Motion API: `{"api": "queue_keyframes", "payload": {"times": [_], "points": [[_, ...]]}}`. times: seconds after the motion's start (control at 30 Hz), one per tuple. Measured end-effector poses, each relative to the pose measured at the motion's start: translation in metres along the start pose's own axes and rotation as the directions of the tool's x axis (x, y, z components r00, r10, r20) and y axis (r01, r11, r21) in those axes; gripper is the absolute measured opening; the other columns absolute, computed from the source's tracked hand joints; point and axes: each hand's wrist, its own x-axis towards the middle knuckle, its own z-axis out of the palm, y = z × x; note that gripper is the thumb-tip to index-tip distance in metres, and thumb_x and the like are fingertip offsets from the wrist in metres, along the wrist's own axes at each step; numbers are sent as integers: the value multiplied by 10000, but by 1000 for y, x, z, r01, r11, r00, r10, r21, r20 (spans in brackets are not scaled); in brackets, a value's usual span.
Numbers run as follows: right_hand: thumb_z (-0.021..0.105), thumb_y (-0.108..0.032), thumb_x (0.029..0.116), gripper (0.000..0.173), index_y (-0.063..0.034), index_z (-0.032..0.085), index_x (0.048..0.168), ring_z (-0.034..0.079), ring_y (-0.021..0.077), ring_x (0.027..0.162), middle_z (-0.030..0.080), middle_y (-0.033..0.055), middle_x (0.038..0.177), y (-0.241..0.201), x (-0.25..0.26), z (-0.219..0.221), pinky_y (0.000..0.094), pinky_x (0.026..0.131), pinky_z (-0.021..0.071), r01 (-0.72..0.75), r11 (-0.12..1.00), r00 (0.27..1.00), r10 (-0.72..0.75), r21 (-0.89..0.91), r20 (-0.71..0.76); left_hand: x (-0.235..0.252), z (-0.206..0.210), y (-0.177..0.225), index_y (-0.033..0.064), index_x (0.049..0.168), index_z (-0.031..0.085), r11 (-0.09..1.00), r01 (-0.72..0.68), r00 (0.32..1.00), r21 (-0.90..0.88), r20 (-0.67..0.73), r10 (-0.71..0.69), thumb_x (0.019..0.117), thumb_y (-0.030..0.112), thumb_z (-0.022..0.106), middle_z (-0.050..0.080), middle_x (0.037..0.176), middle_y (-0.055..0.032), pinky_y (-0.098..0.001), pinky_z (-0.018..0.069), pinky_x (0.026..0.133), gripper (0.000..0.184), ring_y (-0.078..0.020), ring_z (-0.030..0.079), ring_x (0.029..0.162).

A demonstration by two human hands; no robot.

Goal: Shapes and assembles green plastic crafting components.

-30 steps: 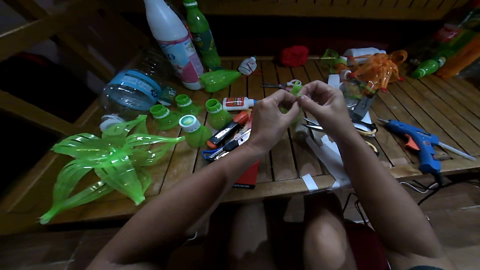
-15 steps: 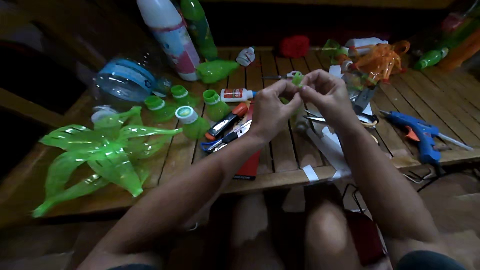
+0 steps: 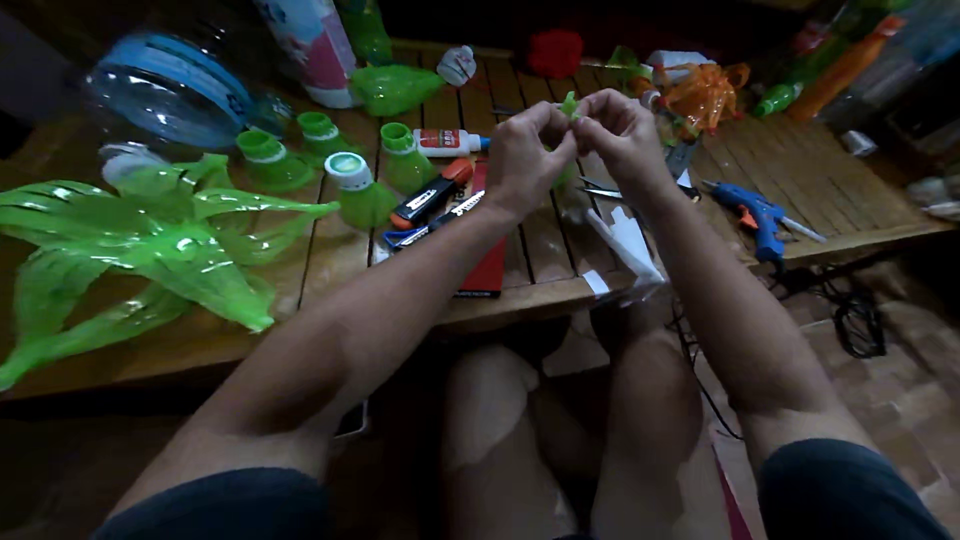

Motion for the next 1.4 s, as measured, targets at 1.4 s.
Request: {"api": "queue_keyframes", "payload": {"times": [1.4], "points": [[276,-168,1084,430,7,669,1092,602,8,648,635,-77,729,6,27,-8,215,656,549,16,997,990,-5,-72,140,10,-13,-8,6,1031,705,999,40,999,-33,1,-40,979,142,643,713,940,-98,-321,550,805,158,-134,678,842]]}}
